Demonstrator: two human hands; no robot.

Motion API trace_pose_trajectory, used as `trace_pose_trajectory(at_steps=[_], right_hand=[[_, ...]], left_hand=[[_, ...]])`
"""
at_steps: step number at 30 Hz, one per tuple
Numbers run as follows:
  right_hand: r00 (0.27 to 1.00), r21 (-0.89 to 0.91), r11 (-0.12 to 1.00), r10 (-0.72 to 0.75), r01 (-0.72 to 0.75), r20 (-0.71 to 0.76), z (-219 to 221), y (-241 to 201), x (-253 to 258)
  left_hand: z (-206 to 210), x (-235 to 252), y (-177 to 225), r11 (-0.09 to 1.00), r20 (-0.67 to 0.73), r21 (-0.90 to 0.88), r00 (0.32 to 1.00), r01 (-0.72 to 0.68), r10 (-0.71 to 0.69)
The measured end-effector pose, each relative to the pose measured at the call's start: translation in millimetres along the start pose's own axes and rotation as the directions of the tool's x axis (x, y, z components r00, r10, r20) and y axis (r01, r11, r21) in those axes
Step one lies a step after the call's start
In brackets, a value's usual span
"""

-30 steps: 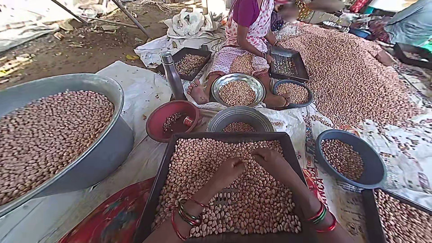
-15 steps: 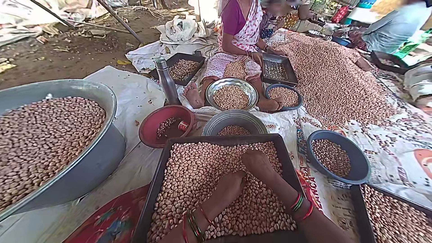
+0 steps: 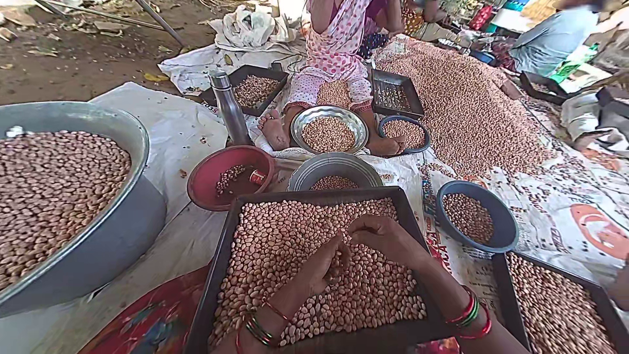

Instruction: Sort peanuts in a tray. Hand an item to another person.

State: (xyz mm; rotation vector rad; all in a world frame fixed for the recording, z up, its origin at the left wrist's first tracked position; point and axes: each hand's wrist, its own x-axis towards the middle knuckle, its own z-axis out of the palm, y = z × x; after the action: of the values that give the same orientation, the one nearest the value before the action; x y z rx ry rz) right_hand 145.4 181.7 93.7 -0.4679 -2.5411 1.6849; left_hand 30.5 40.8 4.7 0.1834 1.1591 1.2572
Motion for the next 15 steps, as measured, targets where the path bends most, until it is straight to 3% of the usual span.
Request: trace_pose_trajectory(at_steps=[2, 5, 7, 9, 13, 15], right_hand=[[0.999, -0.259, 0.966, -0.026, 0.015, -0.041, -1, -7, 0], [0.995, -0.384, 0.919, 0.056, -0.083, -0.082, -8, 2, -4], [0.991, -0.422, 0.897, 0.119, -0.134, -0.061, -8, 10, -11], [0.986, -0.449, 0.879, 0.165, -0.159, -0.027, -6, 14, -16], [0.983, -0.51, 0.845, 0.186, -0.162, -0.004, -3, 14, -19], [0.985, -0.523, 0.838, 0.172, -0.154, -0.014, -2, 12, -19]], left_hand=[[0, -5, 2, 1.0, -0.024, 0.005, 1.0, -0.014, 0.014], [-10, -14, 12, 0.956, -0.178, 0.237, 0.959, -0.176, 0.22], [-26, -19, 18, 0.798, -0.17, 0.575, 0.929, -0.178, 0.329], [-30, -26, 27, 0.582, -0.111, 0.809, 0.954, -0.077, 0.28], [-18, -24, 29, 0.191, -0.038, 0.981, 0.996, 0.022, 0.078], [-13, -21, 27, 0.072, -0.091, 0.993, 0.996, 0.089, 0.023]])
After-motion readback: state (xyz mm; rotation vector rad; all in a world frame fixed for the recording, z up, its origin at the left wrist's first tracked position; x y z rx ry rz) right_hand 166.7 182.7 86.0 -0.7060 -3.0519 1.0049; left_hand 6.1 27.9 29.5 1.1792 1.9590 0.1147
